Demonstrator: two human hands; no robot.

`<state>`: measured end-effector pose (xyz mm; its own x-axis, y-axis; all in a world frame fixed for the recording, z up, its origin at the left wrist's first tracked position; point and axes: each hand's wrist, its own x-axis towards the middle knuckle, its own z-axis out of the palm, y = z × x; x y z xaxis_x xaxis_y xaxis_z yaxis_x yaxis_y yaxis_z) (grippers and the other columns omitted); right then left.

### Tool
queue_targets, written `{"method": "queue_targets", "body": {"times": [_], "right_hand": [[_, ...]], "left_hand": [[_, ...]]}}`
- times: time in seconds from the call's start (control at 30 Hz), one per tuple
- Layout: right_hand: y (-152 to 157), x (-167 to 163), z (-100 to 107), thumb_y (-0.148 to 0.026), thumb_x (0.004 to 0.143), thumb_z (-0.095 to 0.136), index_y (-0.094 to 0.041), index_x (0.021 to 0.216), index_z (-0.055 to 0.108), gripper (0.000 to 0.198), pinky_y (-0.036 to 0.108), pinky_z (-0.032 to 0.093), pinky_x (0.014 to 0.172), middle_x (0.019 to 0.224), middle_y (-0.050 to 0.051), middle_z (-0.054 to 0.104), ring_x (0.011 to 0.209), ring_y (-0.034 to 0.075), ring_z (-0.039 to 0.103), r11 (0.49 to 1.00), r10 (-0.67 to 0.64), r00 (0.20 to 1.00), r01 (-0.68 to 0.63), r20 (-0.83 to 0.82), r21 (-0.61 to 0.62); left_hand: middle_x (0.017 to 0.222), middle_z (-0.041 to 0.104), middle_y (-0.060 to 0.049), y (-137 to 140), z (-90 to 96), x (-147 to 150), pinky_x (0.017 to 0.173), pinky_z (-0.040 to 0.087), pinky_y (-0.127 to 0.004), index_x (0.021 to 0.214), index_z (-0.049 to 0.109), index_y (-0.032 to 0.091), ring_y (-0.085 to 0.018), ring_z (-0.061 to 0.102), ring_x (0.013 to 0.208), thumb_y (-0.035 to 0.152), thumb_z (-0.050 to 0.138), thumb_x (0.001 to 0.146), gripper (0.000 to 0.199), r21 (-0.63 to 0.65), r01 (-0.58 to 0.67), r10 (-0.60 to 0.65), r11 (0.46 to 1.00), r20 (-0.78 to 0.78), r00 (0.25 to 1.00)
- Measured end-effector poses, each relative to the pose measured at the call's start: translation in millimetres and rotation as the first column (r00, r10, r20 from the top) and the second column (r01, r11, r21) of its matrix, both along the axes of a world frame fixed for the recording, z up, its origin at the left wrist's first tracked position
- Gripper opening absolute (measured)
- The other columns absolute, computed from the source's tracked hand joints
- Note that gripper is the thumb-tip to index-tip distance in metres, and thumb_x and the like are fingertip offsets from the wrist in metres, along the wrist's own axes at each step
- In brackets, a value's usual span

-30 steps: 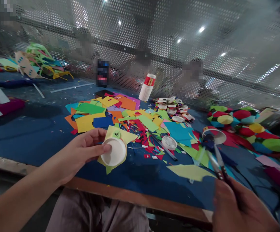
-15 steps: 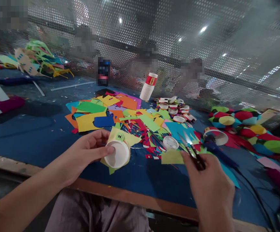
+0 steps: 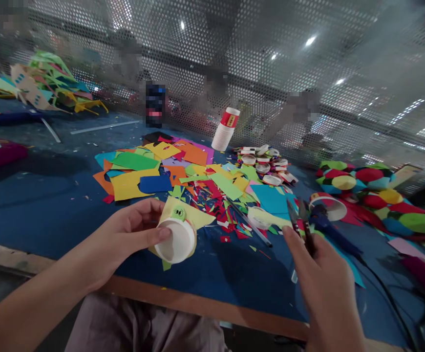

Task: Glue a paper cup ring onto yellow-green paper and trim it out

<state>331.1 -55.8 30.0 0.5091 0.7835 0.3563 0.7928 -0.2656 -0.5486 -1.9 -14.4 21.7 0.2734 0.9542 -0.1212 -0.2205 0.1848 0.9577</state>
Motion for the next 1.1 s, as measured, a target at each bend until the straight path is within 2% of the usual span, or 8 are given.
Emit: {"method": "queue_targets", "body": {"times": [0.1, 0.3, 0.43, 0.73, 0.83, 0.93, 1.03, 1.1], "right_hand": [[1.7, -2.4, 5.8, -0.081, 0.075, 0.060, -0.027, 0.068, 0.062, 0.054, 0.035, 0.035, 0.057, 0.053, 0.000, 0.053, 0.056, 0.024, 0.051, 0.993, -0.079, 0.995, 0.074, -0.058, -0.093], [-1.5, -15.7, 0.7, -0.060, 0.077, 0.061, -0.027, 0.066, 0.055, 0.035, 0.037, 0.035, 0.070, 0.072, 0.001, 0.054, 0.068, 0.022, 0.049, 0.998, -0.037, 0.996, 0.042, -0.079, 0.057], [-2.9, -23.0, -3.6, -0.051, 0.082, 0.059, -0.028, 0.073, 0.052, 0.027, 0.036, 0.033, 0.068, 0.067, -0.004, 0.048, 0.064, 0.020, 0.045, 0.994, -0.003, 0.992, 0.017, -0.129, 0.109], [-5.3, -25.9, 0.4, -0.056, 0.084, 0.069, -0.023, 0.079, 0.069, 0.033, 0.033, 0.034, 0.062, 0.064, -0.002, 0.060, 0.064, 0.020, 0.054, 0.993, 0.027, 0.990, -0.011, -0.136, 0.116], [-5.6, -24.0, -1.0, -0.058, 0.085, 0.067, -0.023, 0.078, 0.070, 0.036, 0.032, 0.035, 0.062, 0.061, -0.003, 0.057, 0.060, 0.019, 0.049, 0.994, 0.016, 0.994, -0.004, -0.109, 0.105], [-3.1, -18.0, -6.1, -0.063, 0.080, 0.070, -0.024, 0.066, 0.064, 0.041, 0.033, 0.030, 0.058, 0.054, -0.004, 0.047, 0.055, 0.017, 0.043, 0.995, 0.004, 0.998, 0.003, -0.068, 0.100], [0.6, -13.9, -10.2, -0.064, 0.075, 0.071, -0.024, 0.061, 0.063, 0.043, 0.033, 0.030, 0.056, 0.051, -0.003, 0.047, 0.054, 0.018, 0.046, 0.994, 0.004, 1.000, -0.001, -0.030, 0.108], [1.6, -16.7, -9.2, -0.067, 0.075, 0.072, -0.024, 0.068, 0.071, 0.043, 0.033, 0.034, 0.057, 0.054, -0.001, 0.053, 0.056, 0.020, 0.051, 0.997, 0.029, 0.999, -0.027, -0.033, 0.069]], "left_hand": [[0.090, 0.078, -0.002, 0.5, 0.2, 0.6, 0.066, 0.056, -0.018, 0.094, 0.077, 0.021, -0.015, 0.069, 0.079, 0.044, 0.103, 0.068, 0.044, 0.002, -0.001, 0.001, 1.000, 0.001, 1.000], [0.090, 0.078, 0.000, 2.3, -1.3, 0.4, 0.066, 0.055, -0.015, 0.095, 0.078, 0.023, -0.013, 0.069, 0.079, 0.045, 0.103, 0.069, 0.042, 0.001, 0.005, -0.005, 1.000, 0.007, 1.000], [0.088, 0.078, 0.000, 1.2, 0.4, 0.0, 0.065, 0.055, -0.015, 0.092, 0.077, 0.022, -0.013, 0.069, 0.078, 0.046, 0.104, 0.067, 0.043, 0.004, 0.001, -0.001, 1.000, 0.005, 1.000], [0.089, 0.079, -0.002, -0.9, 2.1, 0.8, 0.067, 0.058, -0.018, 0.091, 0.078, 0.023, -0.016, 0.070, 0.080, 0.049, 0.103, 0.067, 0.044, 0.008, -0.010, 0.010, 1.000, -0.038, 0.999], [0.088, 0.079, -0.002, -0.7, 3.6, 1.9, 0.066, 0.057, -0.017, 0.089, 0.079, 0.023, -0.015, 0.070, 0.078, 0.048, 0.104, 0.066, 0.042, 0.017, -0.010, 0.010, 1.000, -0.041, 0.999], [0.087, 0.079, -0.001, -0.6, 4.4, 2.5, 0.066, 0.057, -0.018, 0.088, 0.080, 0.023, -0.016, 0.071, 0.078, 0.046, 0.104, 0.064, 0.040, 0.027, -0.017, 0.018, 0.999, -0.059, 0.998], [0.086, 0.079, -0.001, -1.2, 2.8, 1.4, 0.065, 0.058, -0.019, 0.089, 0.080, 0.024, -0.016, 0.071, 0.076, 0.045, 0.103, 0.066, 0.040, 0.050, -0.017, 0.021, 0.999, -0.079, 0.997], [0.089, 0.080, -0.002, -1.1, 1.0, 0.7, 0.067, 0.059, -0.020, 0.093, 0.080, 0.024, -0.018, 0.073, 0.079, 0.047, 0.102, 0.069, 0.040, 0.066, -0.002, 0.008, 0.998, -0.095, 0.995]]}}
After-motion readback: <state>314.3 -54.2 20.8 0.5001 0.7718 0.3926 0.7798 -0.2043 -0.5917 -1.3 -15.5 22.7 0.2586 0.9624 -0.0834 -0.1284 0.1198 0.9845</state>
